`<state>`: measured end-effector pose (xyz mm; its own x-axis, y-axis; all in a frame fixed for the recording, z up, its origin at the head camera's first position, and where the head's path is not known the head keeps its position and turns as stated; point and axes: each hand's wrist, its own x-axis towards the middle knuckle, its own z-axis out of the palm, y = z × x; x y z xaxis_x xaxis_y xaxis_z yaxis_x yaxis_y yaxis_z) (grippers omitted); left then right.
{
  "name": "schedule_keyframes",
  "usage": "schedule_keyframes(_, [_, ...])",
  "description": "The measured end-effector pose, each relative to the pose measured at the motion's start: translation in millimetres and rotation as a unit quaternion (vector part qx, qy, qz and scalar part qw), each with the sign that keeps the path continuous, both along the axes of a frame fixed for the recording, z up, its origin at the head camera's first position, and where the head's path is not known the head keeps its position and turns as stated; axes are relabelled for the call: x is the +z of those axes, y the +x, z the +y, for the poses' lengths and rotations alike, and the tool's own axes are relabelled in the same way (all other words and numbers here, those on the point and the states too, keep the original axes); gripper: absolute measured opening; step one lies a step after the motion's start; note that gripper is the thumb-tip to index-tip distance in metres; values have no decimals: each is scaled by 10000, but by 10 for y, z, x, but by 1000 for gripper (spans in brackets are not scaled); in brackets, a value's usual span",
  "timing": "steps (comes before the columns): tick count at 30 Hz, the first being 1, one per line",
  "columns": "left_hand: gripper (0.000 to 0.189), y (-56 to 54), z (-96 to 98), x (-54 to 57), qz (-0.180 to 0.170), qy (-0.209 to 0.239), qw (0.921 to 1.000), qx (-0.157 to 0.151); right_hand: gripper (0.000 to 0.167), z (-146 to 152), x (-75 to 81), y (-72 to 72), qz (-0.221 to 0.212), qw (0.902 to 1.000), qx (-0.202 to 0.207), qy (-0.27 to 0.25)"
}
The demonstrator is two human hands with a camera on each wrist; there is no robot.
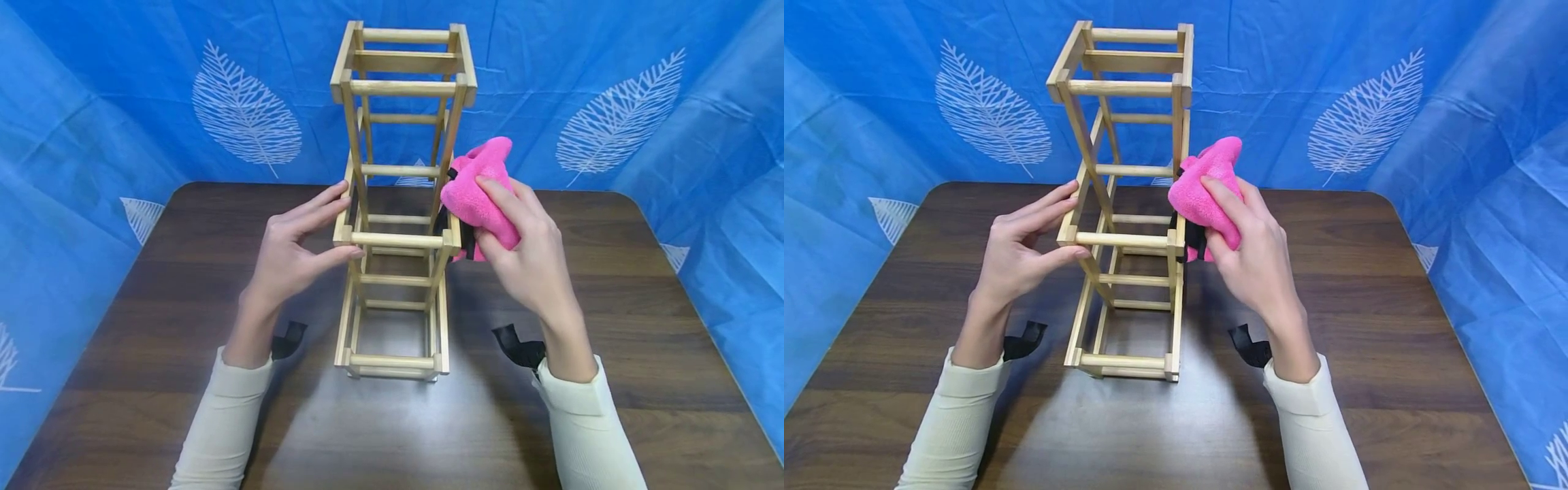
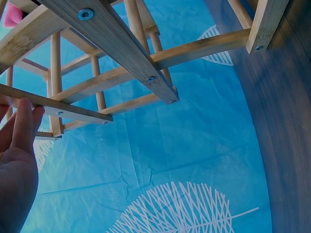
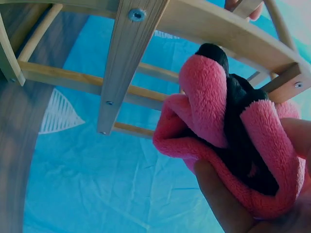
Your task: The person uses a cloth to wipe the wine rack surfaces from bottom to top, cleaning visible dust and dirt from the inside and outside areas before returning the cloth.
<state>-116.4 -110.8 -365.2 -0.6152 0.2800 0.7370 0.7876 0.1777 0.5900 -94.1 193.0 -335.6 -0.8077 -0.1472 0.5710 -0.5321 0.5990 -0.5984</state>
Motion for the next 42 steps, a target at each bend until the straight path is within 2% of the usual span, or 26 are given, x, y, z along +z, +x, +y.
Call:
schedule_keyframes(10, [66,4,-14,7,-173,159,9997,-104,64,0,21,299,169,9992,188,319])
schedule_keyframes(15, [67,19,-19,15,-199,234,9994,-140,65,-14,38,421,457,9960,209,742])
schedule_keyframes(18, [66,18,-22,10,-225,281,9992,-176,66,-6,37,479,597,9933,216,970])
schedule_keyframes(24, [62,11,-16,-1,-273,385,9987,-190,71,40,20,554,596,9922,343,1038])
schedule_keyframes(28, [64,20,-14,-6,-364,369,9985,-150,69,34,2,560,895,9886,392,1146])
schedule_keyframes(32, [67,27,-14,-4,-400,228,9988,-140,60,-41,-14,609,1369,9802,31,1429])
schedule_keyframes(38, [69,25,2,6,-358,240,9989,-172,53,-284,-49,740,1849,9516,-1025,2230])
schedule_keyframes(40, [69,21,8,3,-362,245,9989,-194,52,-302,-54,754,1879,9488,-1078,2298])
schedule_keyframes(42, [68,15,13,-4,-374,236,9988,-225,51,-269,-61,744,1911,9502,-980,2257])
